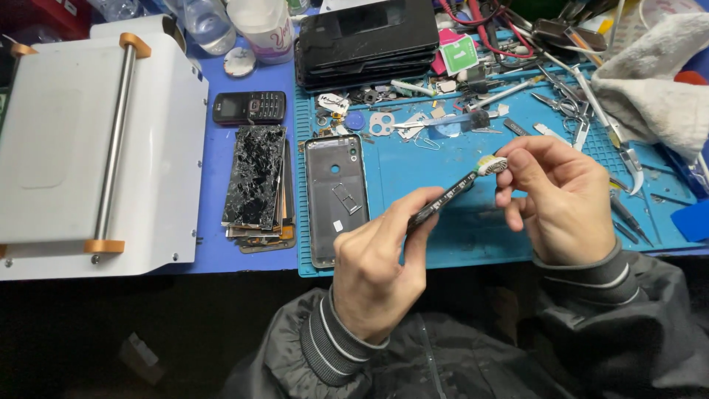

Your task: Disassembling a smartphone and cleaning its internal frame at a repair workbench.

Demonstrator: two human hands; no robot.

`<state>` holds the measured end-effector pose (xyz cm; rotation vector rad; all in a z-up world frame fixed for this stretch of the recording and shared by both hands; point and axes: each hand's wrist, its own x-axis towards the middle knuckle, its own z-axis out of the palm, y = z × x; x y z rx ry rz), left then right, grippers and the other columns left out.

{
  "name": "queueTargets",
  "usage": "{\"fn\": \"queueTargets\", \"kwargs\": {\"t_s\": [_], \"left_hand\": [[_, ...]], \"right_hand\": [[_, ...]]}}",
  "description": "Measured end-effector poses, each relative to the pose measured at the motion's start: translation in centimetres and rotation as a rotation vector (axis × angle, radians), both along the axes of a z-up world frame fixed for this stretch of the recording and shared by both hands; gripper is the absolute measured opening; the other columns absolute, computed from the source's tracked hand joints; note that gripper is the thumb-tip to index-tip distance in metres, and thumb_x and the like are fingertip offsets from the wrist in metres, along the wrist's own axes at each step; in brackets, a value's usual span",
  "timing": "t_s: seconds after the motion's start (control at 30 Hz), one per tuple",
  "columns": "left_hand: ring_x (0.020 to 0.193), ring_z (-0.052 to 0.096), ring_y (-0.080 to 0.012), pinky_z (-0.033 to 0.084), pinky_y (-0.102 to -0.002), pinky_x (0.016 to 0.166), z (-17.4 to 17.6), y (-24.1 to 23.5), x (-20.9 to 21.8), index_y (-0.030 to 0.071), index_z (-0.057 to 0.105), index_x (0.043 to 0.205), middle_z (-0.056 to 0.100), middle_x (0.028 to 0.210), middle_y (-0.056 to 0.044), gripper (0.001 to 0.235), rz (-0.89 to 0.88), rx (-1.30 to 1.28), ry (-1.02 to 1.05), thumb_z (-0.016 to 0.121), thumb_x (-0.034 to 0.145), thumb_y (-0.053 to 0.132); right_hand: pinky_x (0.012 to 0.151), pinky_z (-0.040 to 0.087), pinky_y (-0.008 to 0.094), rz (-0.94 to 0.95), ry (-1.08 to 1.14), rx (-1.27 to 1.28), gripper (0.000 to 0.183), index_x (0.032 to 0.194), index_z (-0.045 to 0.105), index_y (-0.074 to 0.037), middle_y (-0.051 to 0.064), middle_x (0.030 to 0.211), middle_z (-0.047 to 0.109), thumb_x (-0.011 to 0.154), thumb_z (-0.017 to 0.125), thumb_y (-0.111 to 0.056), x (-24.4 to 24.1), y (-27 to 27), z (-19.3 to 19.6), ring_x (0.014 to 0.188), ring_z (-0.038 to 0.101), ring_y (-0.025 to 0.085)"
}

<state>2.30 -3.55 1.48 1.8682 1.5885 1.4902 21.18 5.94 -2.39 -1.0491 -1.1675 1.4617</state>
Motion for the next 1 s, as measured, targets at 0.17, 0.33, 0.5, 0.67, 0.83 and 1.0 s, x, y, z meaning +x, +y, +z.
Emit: {"fn": "queueTargets", "kwargs": {"t_s": [0.17,0.33,0.5,0.67,0.83,1.0], "left_hand": [[0.079,0.079,-0.0257,0.059,-0.034,0.067,0.5,-0.1,0.6,-0.001,0.062,0.117,0.078,0.103,-0.014,0.045,-0.034,0.017,0.024,0.068,0.075,-0.015],[0.078,0.078,-0.0247,0.058,-0.033,0.065,0.7,0.0,0.8,-0.005,0.063,0.115,0.078,0.101,-0.016,0.042,-0.030,0.051,0.065,0.071,0.076,-0.015],[0.079,0.078,-0.0277,0.058,-0.035,0.065,0.5,0.1,0.8,-0.002,0.062,0.120,0.078,0.101,-0.017,0.052,-0.042,0.037,0.093,0.069,0.070,-0.014],[0.079,0.078,-0.0261,0.056,-0.035,0.064,0.6,0.1,1.2,-0.007,0.061,0.115,0.077,0.102,-0.017,0.039,-0.031,0.080,0.088,0.073,0.078,-0.014],[0.078,0.078,-0.0253,0.057,-0.034,0.063,0.7,0.3,1.1,-0.005,0.062,0.115,0.077,0.101,-0.016,0.042,-0.033,0.075,0.071,0.071,0.075,-0.013],[0.076,0.078,-0.0245,0.058,-0.034,0.061,0.4,0.5,1.2,-0.006,0.061,0.117,0.078,0.100,-0.017,0.046,-0.038,0.090,0.107,0.073,0.074,-0.013]], "right_hand": [[0.031,0.035,0.014,0.117,0.078,-0.029,0.014,0.106,0.066,0.003,0.008,0.073,0.065,0.099,0.064,-0.008,-2.3,-3.8,3.0,0.050,0.060,0.008],[0.039,0.036,0.012,0.024,0.089,-0.047,0.012,0.109,0.066,-0.001,0.005,0.080,0.064,0.101,0.064,-0.010,-0.2,-1.7,0.4,0.053,0.056,0.006],[0.045,0.048,0.017,0.151,0.163,0.017,0.011,0.106,0.067,0.003,0.010,0.079,0.067,0.099,0.064,-0.005,-1.6,-3.8,2.6,0.053,0.058,0.009],[0.036,0.030,0.013,0.008,0.053,-0.027,0.015,0.109,0.067,-0.002,0.005,0.079,0.064,0.099,0.067,-0.013,-0.6,-2.4,0.9,0.050,0.050,0.004],[0.040,0.037,0.015,0.033,0.060,-0.012,0.011,0.104,0.069,0.001,0.008,0.077,0.065,0.098,0.067,-0.008,-1.0,-2.4,1.6,0.051,0.053,0.007],[0.040,0.033,0.013,0.022,0.022,0.015,0.010,0.104,0.070,0.000,0.006,0.076,0.066,0.098,0.066,-0.007,-1.7,-3.4,2.3,0.050,0.051,0.005]]}}
